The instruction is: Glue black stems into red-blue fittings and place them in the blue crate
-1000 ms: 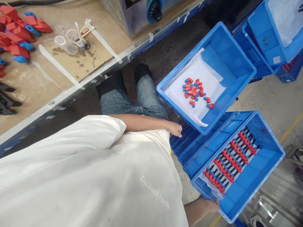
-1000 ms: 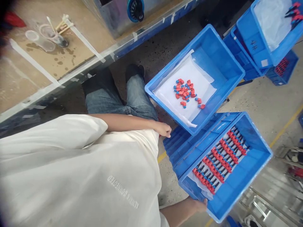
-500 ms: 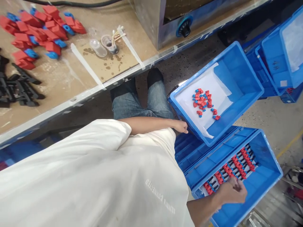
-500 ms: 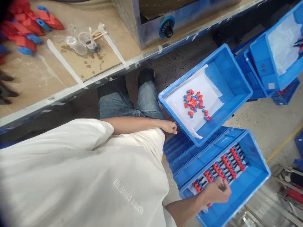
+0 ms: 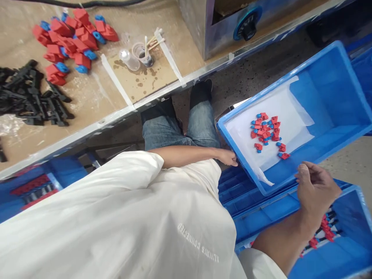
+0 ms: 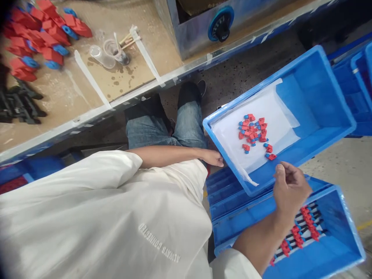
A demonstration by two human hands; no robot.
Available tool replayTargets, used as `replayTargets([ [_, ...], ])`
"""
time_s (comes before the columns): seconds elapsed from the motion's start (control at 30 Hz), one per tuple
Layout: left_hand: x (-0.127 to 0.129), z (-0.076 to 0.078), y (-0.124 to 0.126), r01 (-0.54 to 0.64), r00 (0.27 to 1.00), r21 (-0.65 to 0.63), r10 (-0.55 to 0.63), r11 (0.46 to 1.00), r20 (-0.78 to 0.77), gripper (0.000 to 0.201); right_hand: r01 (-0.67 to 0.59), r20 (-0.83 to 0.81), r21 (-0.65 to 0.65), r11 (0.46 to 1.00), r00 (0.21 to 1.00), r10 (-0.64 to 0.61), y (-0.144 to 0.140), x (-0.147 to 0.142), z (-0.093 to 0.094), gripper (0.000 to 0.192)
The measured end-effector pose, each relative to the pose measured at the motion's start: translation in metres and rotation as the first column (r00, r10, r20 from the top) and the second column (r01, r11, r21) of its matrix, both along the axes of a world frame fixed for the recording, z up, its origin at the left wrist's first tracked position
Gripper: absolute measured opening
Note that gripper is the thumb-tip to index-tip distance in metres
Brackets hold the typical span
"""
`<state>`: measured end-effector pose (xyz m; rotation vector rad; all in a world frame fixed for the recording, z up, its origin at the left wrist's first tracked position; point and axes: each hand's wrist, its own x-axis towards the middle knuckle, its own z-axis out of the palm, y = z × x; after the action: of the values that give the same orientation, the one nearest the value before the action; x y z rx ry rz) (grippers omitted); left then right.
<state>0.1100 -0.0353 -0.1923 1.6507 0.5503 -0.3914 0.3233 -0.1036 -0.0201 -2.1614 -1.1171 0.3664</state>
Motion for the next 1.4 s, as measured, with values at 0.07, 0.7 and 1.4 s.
replayTargets([
  [0.07, 0.001, -0.003, 0.002, 0.032, 0.999, -0.017, -0.032, 0.999, 0.011, 0.031, -0.071, -0.044, -0.076, 0.995, 0.997, 0.068, 0.014, 0.002, -0.009, 0.043],
  [0.7, -0.007, 0.011, 0.011, -0.044, 0.997, 0.210, 0.029, 0.977, 0.074, 0.006, -0.610, -0.372, -0.312, 0.729, 0.784, 0.496, 0.095, -0.035, -0.088, 0.056],
  [1.4, -0.030, 0.027, 0.022, -0.106, 0.983, 0.287, 0.057, 0.952, 0.174, 0.015, -0.351, 0.083, -0.393, 0.850, 0.907, 0.413, 0.163, 0.021, -0.173, 0.062],
])
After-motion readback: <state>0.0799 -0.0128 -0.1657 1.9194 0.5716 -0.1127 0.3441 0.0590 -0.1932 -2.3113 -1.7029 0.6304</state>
